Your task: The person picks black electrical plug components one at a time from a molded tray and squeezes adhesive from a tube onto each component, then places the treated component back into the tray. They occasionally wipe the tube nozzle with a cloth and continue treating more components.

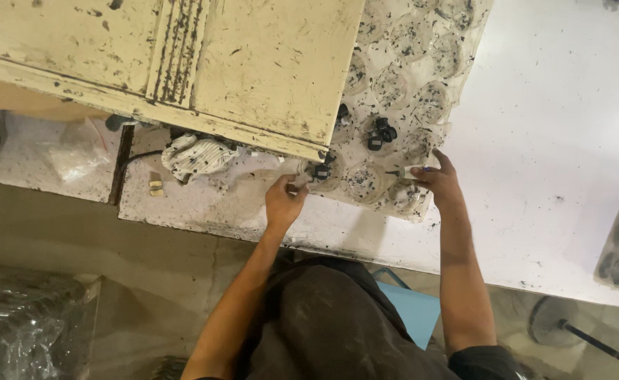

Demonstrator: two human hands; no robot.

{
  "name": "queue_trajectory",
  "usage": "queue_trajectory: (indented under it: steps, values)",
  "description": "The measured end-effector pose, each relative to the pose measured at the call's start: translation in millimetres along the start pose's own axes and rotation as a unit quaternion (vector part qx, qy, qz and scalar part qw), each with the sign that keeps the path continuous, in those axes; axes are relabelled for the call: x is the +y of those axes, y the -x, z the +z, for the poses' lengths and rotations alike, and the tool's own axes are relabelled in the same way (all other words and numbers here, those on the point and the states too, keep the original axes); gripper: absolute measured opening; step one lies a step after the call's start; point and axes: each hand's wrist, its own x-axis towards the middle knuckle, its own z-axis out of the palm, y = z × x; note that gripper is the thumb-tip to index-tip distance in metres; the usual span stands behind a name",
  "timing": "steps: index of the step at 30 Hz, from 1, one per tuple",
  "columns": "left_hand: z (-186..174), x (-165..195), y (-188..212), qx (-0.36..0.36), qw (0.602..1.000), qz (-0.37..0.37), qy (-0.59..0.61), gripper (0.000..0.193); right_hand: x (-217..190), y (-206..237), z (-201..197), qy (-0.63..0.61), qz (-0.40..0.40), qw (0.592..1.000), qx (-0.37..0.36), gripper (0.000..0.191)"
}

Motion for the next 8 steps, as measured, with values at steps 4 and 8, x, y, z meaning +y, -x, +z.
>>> queue_trajectory:
  steps: [4, 8]
  values:
    - [-3, -15, 14, 0.011, 0.999, -0.032, 0.022, 0.027, 10, 4, 4, 0.006, -0.020, 0.999, -0.032, 0.094]
    - [-25, -32, 27, -0.021, 0.994, -0.087, 0.060, 0.024, 17, 11, 12, 0.001, 0.002, 0.999, -0.036, 0.097]
